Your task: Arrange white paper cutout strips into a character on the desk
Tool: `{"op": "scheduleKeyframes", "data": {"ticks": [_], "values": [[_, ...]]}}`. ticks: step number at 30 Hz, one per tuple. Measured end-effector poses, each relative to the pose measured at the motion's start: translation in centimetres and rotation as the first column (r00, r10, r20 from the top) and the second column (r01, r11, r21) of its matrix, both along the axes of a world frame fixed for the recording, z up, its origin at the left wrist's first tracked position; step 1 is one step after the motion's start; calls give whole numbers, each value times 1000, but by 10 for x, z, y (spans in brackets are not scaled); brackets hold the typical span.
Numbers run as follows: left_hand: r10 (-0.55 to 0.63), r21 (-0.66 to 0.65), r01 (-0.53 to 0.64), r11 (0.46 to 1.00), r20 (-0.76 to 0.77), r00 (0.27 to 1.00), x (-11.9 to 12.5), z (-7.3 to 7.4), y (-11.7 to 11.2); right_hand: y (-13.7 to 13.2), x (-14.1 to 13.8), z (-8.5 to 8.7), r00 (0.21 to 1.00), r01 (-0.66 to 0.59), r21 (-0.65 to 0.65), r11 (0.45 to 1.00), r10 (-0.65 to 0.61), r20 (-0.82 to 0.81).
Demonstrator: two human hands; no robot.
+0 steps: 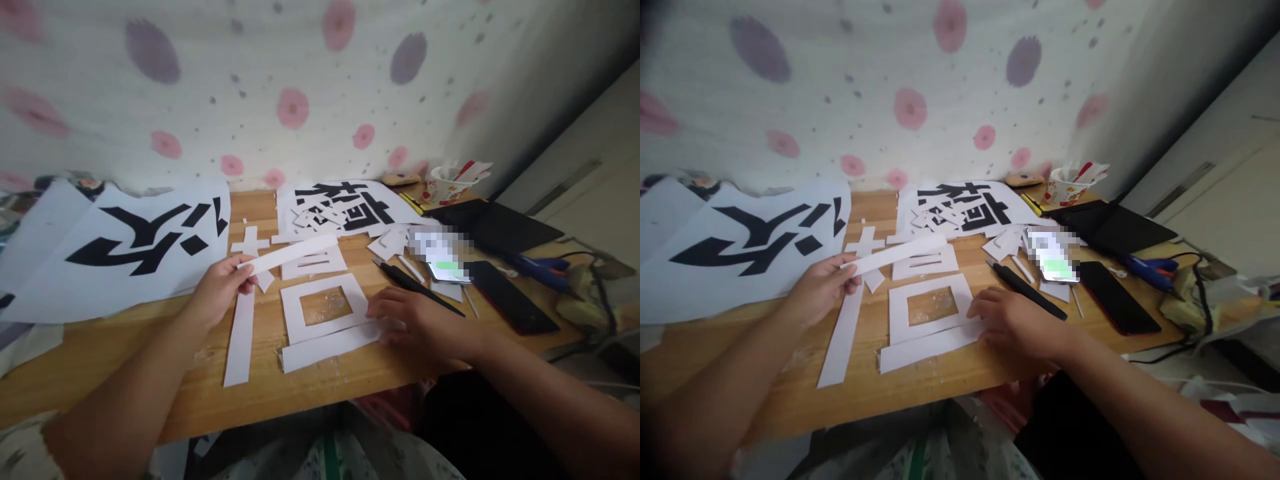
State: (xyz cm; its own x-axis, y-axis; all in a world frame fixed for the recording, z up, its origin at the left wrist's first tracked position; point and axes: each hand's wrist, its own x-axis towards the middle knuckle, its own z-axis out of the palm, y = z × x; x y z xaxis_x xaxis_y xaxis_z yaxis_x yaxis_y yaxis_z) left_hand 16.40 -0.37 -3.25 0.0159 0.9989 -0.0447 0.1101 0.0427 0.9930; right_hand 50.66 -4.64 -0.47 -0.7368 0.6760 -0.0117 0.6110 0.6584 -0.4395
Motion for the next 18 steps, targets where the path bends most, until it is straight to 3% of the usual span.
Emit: {"op": "scheduleKeyframes", "data": {"ticks": [4,6,11,18], "values": [[-90,-57,89,994,-23,996,1,1,-5,9,14,9,982,184,115,976,-178,-59],[-81,-64,79,995,-26,996,0,2,-5,12,23,13,975,222,78,972,-223,10],[-54,-120,51,991,-21,998,2,8,-5,8,28,18,988,79,-114,990,-63,142],[-34,-134,28,991,-46,998,3,8,-6,0,17,6,980,46,-53,998,-35,197]]}}
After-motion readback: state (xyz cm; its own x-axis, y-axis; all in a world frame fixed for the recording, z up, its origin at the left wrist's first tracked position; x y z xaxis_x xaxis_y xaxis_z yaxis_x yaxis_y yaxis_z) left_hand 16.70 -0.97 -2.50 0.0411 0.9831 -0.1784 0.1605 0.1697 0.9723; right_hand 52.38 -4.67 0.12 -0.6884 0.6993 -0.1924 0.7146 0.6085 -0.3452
